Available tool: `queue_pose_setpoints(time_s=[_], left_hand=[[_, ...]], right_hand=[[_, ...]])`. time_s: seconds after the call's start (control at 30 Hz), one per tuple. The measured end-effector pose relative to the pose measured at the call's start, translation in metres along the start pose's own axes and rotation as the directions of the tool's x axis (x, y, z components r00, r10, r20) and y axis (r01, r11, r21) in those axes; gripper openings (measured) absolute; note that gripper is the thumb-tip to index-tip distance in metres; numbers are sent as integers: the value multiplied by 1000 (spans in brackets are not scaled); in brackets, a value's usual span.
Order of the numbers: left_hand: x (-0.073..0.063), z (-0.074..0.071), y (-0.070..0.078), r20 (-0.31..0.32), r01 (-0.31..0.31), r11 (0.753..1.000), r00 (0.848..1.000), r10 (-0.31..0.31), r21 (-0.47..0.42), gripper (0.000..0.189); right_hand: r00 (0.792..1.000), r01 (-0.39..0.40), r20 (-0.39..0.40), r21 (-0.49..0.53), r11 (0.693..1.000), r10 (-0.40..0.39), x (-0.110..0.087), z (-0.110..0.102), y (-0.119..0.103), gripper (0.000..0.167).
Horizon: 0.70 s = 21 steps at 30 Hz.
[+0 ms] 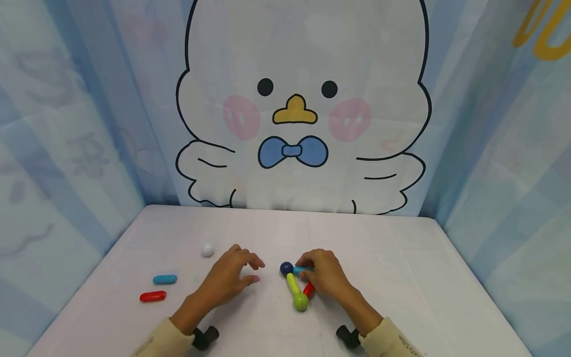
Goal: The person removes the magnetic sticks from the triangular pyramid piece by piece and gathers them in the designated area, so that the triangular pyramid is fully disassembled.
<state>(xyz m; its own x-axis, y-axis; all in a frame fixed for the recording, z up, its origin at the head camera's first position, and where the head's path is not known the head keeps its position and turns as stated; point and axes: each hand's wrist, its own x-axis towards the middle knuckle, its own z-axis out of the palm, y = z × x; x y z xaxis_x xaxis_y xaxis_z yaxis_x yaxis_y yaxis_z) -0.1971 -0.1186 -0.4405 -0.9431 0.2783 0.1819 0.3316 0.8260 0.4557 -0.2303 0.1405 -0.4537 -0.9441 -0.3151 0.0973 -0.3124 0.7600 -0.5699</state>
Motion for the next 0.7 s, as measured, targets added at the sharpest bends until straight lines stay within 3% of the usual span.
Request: queue_pose_setpoints(time_s=[0.43, 0.7], left_hand=[[32, 35, 20, 64, -125, 992, 990, 126, -13, 37], [38, 43, 23, 56, -153, 988, 987, 153, -4, 29]], right_hand=[[998, 67, 4, -46, 997, -67, -1, 1, 2, 17], [996, 91, -19, -77, 993, -92, 2, 3, 1, 15]])
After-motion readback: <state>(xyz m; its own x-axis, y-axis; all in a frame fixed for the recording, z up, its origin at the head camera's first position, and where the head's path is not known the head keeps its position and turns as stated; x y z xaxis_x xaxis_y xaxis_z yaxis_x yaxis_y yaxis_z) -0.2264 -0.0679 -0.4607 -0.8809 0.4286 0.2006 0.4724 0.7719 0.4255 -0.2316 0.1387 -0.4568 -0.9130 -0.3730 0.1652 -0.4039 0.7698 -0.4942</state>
